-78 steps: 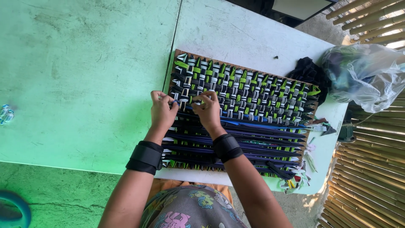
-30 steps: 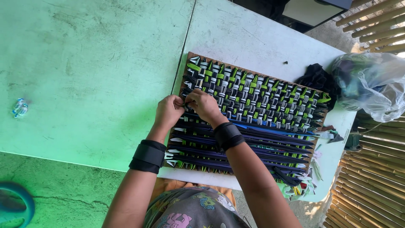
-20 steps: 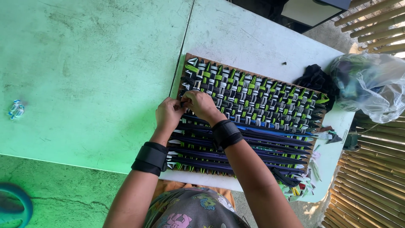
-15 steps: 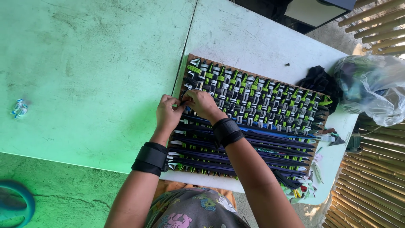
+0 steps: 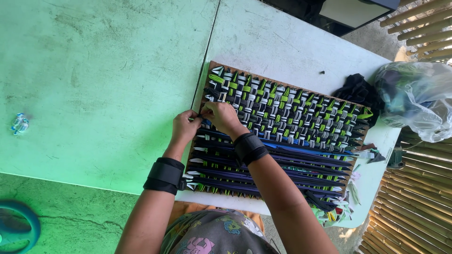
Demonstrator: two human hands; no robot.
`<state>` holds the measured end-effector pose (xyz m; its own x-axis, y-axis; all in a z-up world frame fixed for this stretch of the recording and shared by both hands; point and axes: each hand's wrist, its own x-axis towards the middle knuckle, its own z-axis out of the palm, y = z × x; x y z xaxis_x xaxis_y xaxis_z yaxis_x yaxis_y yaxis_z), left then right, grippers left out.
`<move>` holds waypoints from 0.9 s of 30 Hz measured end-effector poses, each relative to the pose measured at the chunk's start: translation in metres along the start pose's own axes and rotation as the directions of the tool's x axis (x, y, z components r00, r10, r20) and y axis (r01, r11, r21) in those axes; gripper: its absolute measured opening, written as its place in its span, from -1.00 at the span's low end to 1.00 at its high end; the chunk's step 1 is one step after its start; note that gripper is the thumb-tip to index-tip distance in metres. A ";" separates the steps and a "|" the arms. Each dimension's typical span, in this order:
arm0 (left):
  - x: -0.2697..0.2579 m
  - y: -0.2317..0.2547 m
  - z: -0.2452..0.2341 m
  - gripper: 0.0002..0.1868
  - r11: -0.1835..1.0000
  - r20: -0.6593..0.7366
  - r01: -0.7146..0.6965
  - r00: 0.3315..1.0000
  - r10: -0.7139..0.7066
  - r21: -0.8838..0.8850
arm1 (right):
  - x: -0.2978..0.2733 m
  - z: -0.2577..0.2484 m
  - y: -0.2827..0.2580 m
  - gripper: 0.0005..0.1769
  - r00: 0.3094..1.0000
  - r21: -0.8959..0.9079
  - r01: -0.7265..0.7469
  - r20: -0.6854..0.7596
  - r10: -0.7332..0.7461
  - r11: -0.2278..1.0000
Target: Weaving a rug using colorful strips of material on a wooden frame.
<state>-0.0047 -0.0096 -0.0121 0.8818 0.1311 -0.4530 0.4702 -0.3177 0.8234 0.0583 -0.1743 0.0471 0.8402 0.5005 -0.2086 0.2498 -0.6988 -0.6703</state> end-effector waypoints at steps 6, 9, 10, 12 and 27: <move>0.006 -0.010 0.008 -0.86 0.999 -0.107 0.010 0.994 -0.006 0.031 | -0.007 0.004 -0.001 -0.81 0.997 0.030 0.014 -0.071 -0.012 0.999; 0.008 -0.013 0.012 -0.89 0.997 -0.163 -0.053 0.985 0.063 0.064 | -0.007 0.011 -0.003 -0.85 0.993 -0.034 -0.017 -0.118 0.013 0.999; 0.006 -0.014 0.012 -0.89 0.996 -0.157 -0.055 0.985 0.064 0.064 | -0.011 0.012 0.000 -0.85 0.993 -0.034 -0.023 -0.120 0.019 0.999; 0.009 -0.015 0.007 -0.80 0.969 -0.209 -0.246 0.947 0.243 0.015 | -0.013 0.012 0.006 -0.86 0.981 0.004 0.128 -0.145 -0.126 0.992; 0.007 0.014 -0.001 -0.94 0.972 -0.086 -0.124 0.986 0.143 0.200 | -0.057 -0.026 0.046 -0.90 0.952 0.107 -0.185 -0.229 0.206 0.977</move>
<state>0.0078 -0.0121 -0.0033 0.9399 0.1645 -0.2991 0.3405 -0.5132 0.7878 0.0346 -0.2482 0.0460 0.9609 0.2157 -0.1735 0.0366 -0.7203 -0.6927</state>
